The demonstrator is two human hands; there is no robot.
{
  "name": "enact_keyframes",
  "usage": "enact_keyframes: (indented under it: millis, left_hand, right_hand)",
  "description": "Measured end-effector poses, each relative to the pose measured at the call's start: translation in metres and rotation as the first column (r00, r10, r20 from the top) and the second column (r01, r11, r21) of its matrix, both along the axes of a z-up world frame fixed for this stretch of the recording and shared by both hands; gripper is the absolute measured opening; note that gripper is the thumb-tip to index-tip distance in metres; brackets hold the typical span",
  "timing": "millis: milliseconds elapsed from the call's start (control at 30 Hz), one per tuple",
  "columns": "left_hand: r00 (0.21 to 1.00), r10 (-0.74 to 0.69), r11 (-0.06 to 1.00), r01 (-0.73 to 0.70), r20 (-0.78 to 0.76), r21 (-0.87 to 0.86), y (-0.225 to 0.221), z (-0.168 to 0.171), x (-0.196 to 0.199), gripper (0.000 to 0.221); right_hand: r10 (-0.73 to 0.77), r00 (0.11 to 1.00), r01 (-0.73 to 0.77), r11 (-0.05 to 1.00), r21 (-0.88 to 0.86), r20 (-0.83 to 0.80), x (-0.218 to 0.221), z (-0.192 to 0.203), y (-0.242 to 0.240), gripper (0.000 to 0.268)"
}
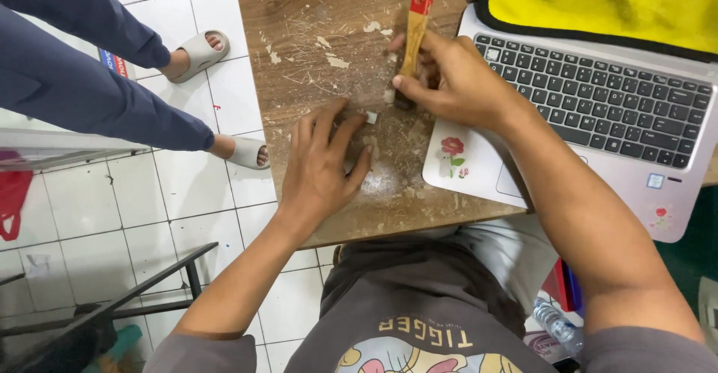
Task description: Removing individual keys from a laptop keyboard using a prying tool and cleaning the area with a brush.
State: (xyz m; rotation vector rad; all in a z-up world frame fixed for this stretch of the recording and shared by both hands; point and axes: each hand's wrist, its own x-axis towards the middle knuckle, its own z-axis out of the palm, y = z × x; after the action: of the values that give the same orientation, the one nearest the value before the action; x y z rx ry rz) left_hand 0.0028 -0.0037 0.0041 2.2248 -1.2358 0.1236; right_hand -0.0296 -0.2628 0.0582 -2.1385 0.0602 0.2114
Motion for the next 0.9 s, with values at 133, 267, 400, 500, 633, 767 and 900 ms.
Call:
enact_keyframes:
  millis: [133,267,400,500,633,767,900]
  left_hand:
    - [1.0,0.016,1.0,-0.016,0.004,-0.012,-0.003,-0.004,0.009,0.039]
    - [1.0,0.007,1.0,-0.007,0.015,0.001,-0.004,-0.008,0.02,0.044]
    - [0.999,-0.02,0.997,0.023,0.041,-0.074,-0.008,-0.011,0.02,0.028]
    - [0.999,-0.018,0.996,0.022,0.052,-0.081,-0.008,-0.013,0.022,0.025]
    - [0.999,-0.038,0.996,0.04,0.017,-0.083,-0.008,-0.012,0.023,0.023]
    - [0.999,-0.051,0.993,0.052,0.013,-0.103,-0.008,-0.017,0.024,0.018]
    - [0.997,-0.072,0.989,0.069,-0.017,-0.132,-0.01,-0.018,0.026,0.014]
  right_hand:
    - [-0.079,0.991,0.079,0.997,-0.006,-0.111,-0.002,0.005,-0.005,0.059]
    - [-0.054,0.996,0.06,0.993,-0.099,0.067,-0.013,-0.001,-0.035,0.038]
    - [0.059,0.928,0.024,0.976,-0.218,0.369,-0.044,0.01,-0.1,0.024]
    - [0.111,0.929,0.022,0.935,-0.354,0.352,-0.052,0.008,-0.126,0.021]
    - [0.06,0.956,0.055,0.924,-0.378,0.286,-0.042,0.011,-0.105,0.014]
    - [0.153,0.924,0.031,0.883,-0.469,0.349,-0.039,0.009,-0.109,0.015]
    - [0.127,0.947,0.022,0.891,-0.454,0.294,-0.041,0.008,-0.108,0.013]
